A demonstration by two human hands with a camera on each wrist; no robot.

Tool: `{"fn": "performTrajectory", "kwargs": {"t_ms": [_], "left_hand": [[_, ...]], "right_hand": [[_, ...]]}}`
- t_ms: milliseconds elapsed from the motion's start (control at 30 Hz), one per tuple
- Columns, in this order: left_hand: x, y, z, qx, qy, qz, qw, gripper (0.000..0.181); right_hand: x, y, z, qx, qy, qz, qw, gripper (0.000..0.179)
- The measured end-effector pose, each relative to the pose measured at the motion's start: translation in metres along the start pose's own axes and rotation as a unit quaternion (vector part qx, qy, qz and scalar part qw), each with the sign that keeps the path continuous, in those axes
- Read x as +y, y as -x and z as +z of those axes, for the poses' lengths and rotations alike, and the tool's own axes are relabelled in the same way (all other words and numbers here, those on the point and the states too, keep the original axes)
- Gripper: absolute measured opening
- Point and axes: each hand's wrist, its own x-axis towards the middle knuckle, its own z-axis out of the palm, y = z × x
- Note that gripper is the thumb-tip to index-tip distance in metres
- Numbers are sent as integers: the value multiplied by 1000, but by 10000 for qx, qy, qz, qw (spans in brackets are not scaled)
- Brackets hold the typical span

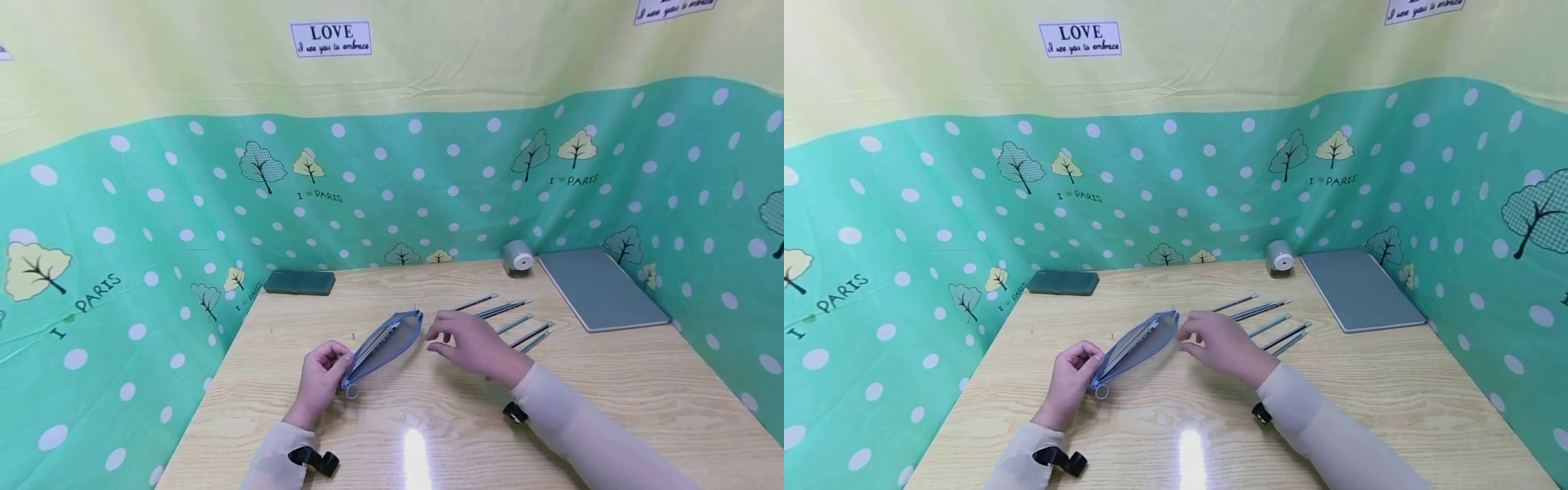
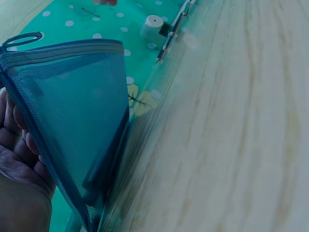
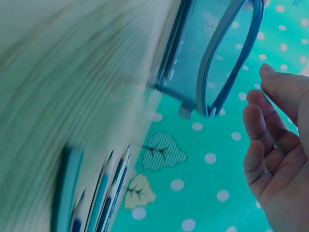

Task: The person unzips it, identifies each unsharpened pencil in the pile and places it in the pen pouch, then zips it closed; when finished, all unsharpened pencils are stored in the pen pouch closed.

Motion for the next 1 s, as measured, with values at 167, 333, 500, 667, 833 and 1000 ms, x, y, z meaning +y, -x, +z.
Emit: {"fn": "performTrajectory", "kwargs": {"t_ms": [167, 333, 500, 667, 833, 1000], "left_hand": [[0, 0, 0, -5, -8, 18, 10000, 4], [1, 0, 1, 18, -5, 12, 10000, 4], [1, 0, 1, 9, -15, -31, 10000, 5], [2, 0, 1, 9, -24, -44, 10000, 5], [2, -1, 1, 32, -55, -17, 10000, 5], [0, 0, 1, 45, -90, -1, 9999, 5]], "right_hand": [[13, 15, -7, 13, 17, 283, 9996, 10], [26, 29, -11, 119, 0, 444, 9989, 11], [37, 41, -20, 260, 89, 611, 9978, 12], [44, 53, -31, 393, 35, 874, 9954, 13], [52, 63, -39, 501, 13, 1059, 9931, 12], [67, 73, -46, 559, -13, 1201, 9912, 12]]}}
